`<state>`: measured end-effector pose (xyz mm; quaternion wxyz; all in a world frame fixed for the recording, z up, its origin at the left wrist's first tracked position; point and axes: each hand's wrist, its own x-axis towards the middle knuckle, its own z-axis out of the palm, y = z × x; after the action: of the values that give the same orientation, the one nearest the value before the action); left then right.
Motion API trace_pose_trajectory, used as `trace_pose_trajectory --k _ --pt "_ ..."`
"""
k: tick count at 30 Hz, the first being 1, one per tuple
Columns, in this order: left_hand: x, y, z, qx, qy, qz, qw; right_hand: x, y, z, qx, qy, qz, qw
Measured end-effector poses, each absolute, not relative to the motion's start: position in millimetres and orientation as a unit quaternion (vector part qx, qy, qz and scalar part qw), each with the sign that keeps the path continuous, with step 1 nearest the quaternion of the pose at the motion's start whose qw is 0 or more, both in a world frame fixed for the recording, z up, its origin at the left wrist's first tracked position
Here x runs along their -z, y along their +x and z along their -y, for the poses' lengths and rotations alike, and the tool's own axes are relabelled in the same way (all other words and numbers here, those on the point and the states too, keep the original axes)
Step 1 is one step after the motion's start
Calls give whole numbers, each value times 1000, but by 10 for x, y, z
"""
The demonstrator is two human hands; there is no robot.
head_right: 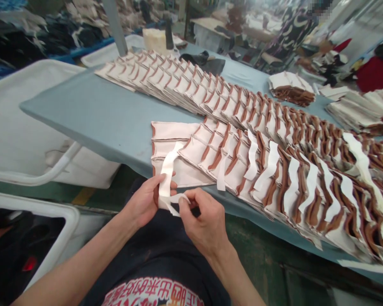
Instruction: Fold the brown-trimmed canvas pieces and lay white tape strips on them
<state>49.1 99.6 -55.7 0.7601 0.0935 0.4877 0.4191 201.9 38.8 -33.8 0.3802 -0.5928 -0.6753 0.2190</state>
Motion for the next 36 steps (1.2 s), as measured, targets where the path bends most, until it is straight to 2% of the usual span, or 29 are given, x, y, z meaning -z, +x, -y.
trace_pose_trajectory --k 4,9,20,25,30,33,36 --pt "639 451 -989 -417 109 -468 771 303 2019 -489 -200 -525 768 307" --pt "793 438 -954 -419 156 -449 774 330 1993 -526 -230 -555 733 320" --pt "906 377 -966 -426 254 -451 742 547 1869 -494 -228 -517 784 257" --pt "1005 377 -962 -444 295 -472 702 599 1810 -480 -257 -563 733 283" --pt "1066 389 -966 -461 291 -487 682 607 1813 -560 -339 -626 630 308" --pt "1045 381 -965 -469 290 -485 679 609 1861 -637 -398 -638 562 344" --pt "999 362 -948 -463 297 -492 674 585 1949 -740 -402 -642 523 390"
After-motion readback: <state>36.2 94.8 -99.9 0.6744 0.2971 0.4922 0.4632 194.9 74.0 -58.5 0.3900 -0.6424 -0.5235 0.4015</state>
